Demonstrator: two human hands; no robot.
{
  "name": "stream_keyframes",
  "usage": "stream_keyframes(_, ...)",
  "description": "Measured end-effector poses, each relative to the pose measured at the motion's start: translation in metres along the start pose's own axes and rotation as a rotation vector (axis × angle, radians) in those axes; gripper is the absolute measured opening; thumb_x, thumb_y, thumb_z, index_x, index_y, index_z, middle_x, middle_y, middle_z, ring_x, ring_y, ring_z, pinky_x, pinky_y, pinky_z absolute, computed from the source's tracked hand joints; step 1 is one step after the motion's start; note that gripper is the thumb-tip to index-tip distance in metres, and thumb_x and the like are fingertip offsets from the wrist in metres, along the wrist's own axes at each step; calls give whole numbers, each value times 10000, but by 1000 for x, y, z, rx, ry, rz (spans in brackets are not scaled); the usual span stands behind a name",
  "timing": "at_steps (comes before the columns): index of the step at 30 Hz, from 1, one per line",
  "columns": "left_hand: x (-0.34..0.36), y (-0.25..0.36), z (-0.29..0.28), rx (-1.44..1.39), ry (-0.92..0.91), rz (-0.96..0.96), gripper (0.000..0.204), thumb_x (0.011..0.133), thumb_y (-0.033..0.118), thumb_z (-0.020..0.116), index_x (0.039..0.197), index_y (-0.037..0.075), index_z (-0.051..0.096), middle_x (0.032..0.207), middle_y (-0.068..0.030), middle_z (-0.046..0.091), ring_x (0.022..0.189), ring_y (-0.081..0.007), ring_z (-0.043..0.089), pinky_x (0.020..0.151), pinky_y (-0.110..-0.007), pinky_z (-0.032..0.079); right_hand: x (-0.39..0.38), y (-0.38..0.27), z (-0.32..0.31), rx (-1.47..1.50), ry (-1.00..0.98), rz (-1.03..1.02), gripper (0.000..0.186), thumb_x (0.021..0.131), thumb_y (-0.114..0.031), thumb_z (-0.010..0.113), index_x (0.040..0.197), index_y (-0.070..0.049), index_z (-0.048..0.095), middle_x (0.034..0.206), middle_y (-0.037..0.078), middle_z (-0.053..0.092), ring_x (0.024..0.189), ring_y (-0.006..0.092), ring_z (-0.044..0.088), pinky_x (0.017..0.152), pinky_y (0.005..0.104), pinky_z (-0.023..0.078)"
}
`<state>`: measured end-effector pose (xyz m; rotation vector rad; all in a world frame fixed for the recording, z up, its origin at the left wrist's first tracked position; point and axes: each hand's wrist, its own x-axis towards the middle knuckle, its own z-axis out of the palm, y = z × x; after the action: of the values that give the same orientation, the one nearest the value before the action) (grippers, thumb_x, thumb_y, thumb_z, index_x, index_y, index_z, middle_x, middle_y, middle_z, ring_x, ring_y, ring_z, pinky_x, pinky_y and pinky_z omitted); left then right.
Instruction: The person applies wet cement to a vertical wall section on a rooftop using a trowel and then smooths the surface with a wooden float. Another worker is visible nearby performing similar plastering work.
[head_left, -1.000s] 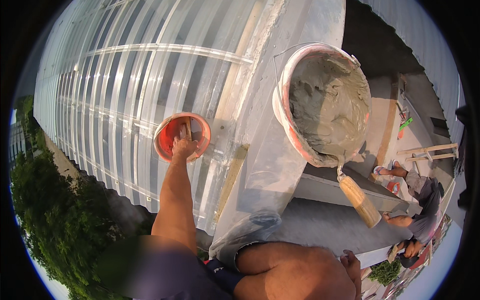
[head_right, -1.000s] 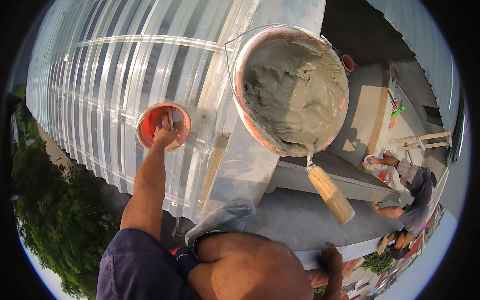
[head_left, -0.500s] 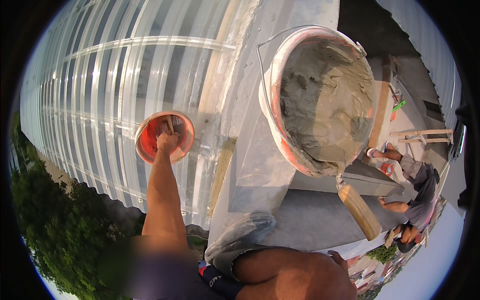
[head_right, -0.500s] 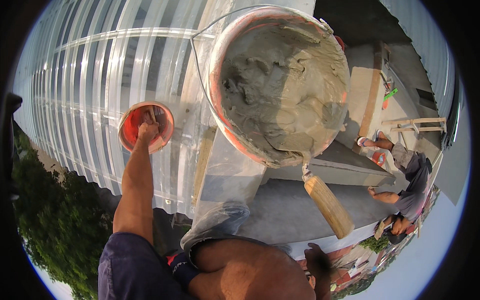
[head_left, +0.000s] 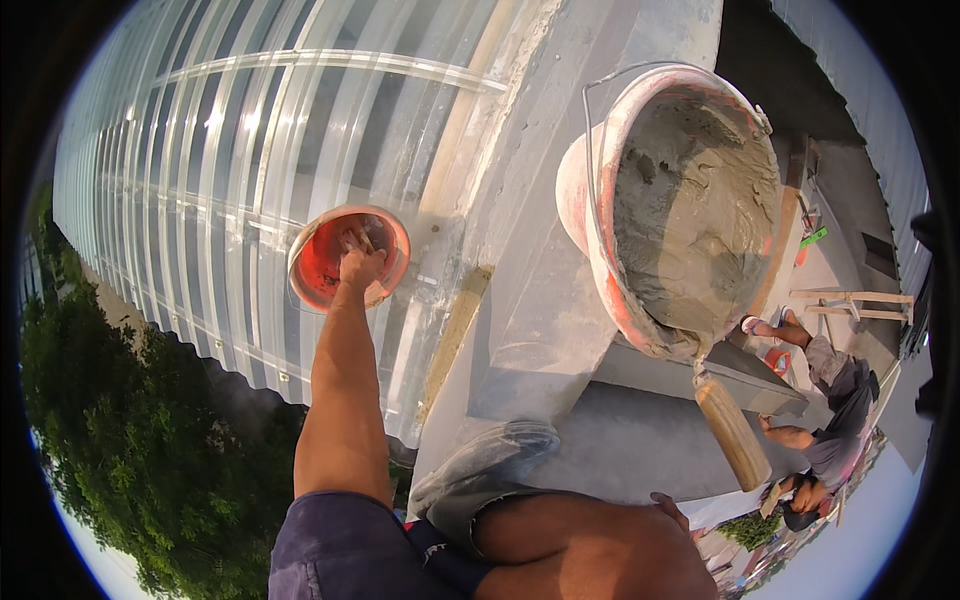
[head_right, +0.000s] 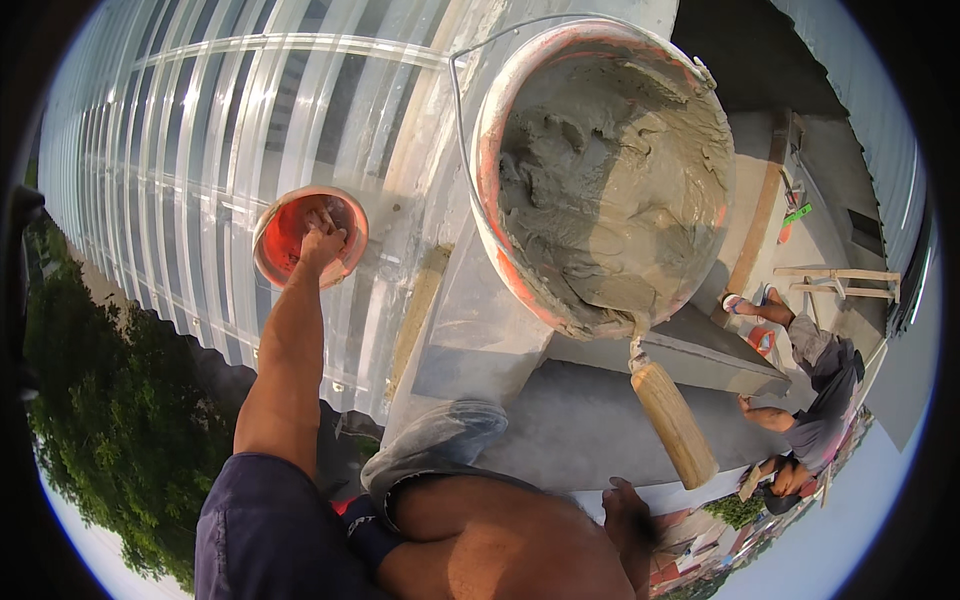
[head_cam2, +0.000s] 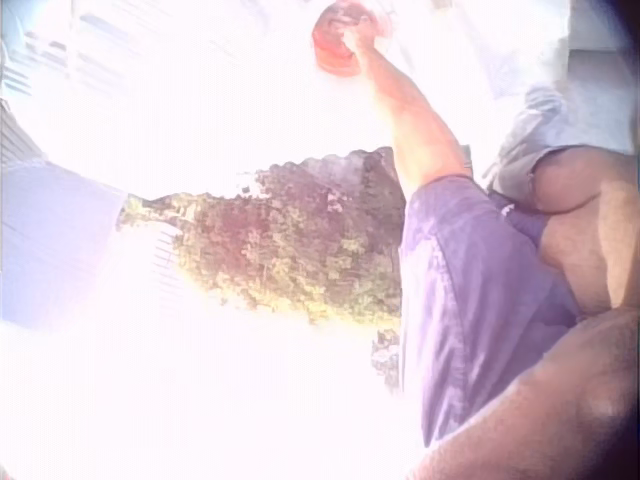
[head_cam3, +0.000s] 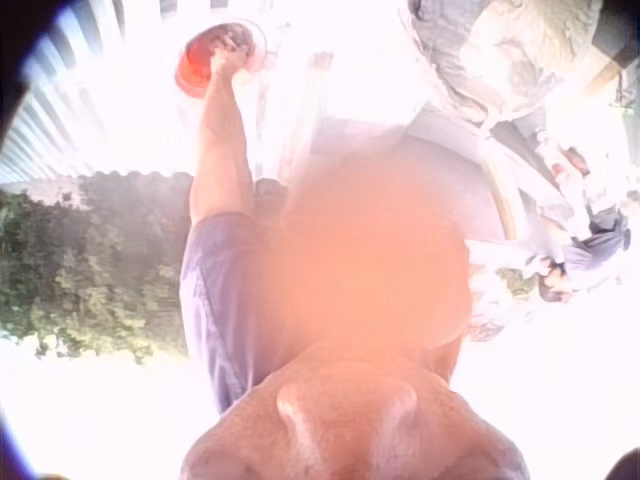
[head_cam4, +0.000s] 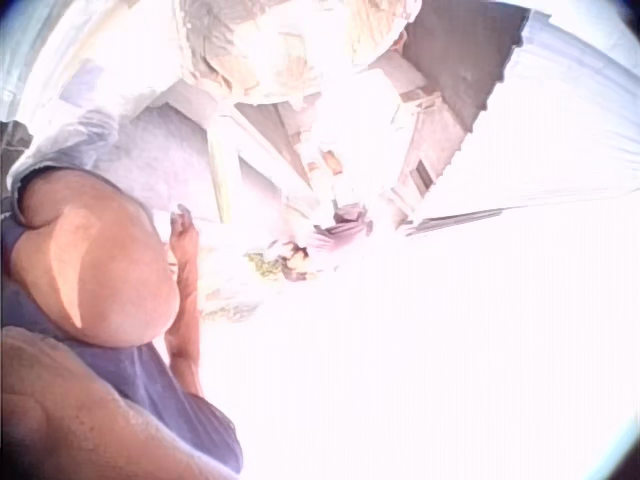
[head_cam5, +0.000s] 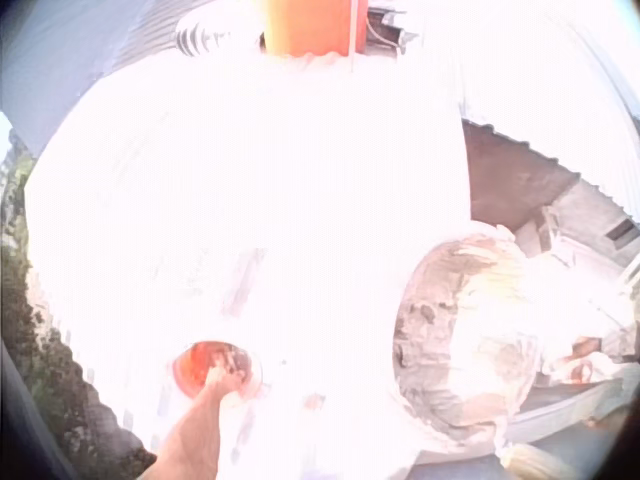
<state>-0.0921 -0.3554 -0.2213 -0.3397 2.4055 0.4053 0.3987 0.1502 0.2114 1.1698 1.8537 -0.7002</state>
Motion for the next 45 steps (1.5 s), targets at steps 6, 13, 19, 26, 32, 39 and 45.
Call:
stream_keyframes(6, -30, 33, -33, -32, 11, -79, 570, 950, 294, 598, 1434, -2, 652, 1369, -297, 695, 1259, -453, 682, 1121, -502, 529, 55, 6, -4, -63, -3, -39, 313, 1058, -216, 630, 1293, -14, 669, 919, 192, 751, 822, 361, 749, 795, 466, 587)
stream_keyframes(13, -97, 64, -58, -467, 350, -151, 253, 896, 212, 670, 1063, 86, 812, 1083, -216, 803, 1061, -433, 749, 987, -510, 574, 101, 24, 1, -96, 24, -117, 314, 1056, -224, 636, 1286, -15, 676, 925, 193, 753, 823, 365, 751, 794, 458, 589)
stream_keyframes(19, -136, 57, -37, -737, 460, -265, 170, 859, 168, 733, 983, 64, 785, 960, -233, 801, 975, -357, 782, 905, -444, 584, 117, 38, 7, -64, 35, -189, 314, 1054, -231, 641, 1280, -16, 682, 931, 193, 755, 824, 368, 751, 793, 452, 590)
stream_keyframes(26, -167, 2, -56, -1624, -77, -203, 262, 1045, 139, 693, 1298, 107, 633, 1165, -88, 746, 978, -196, 737, 872, -455, 615, 122, 50, 38, 95, 73, -268, 316, 1052, -238, 646, 1272, -17, 689, 937, 194, 757, 825, 372, 752, 792, 444, 591)
stream_keyframes(32, -203, -8, -80, -1671, -369, 42, 409, 1097, 332, 640, 1440, 112, 601, 1340, -51, 704, 1134, -168, 691, 965, -390, 579, 116, 20, 65, 153, 94, -363, 320, 1048, -254, 656, 1261, -20, 701, 949, 198, 759, 825, 381, 752, 789, 433, 593)
stream_keyframes(39, -291, 27, -150, -1297, -560, 104, 380, 1054, 200, 677, 1399, 47, 631, 1303, -102, 735, 1134, -219, 729, 975, -389, 604, 91, -81, 58, 266, -122, -541, 360, 1055, -370, 600, 1141, -62, 765, 1027, 178, 778, 970, 403, 735, 877, 488, 561)
stream_keyframes(45, -353, 111, -170, -1014, -836, 176, 352, 967, 117, 804, 1291, 46, 686, 1249, -128, 765, 1078, -237, 768, 914, -407, 651, 71, -159, 54, 400, -355, -877, 389, 1060, -363, 553, 1172, -49, 753, 991, 155, 780, 943, 357, 739, 866, 467, 556)
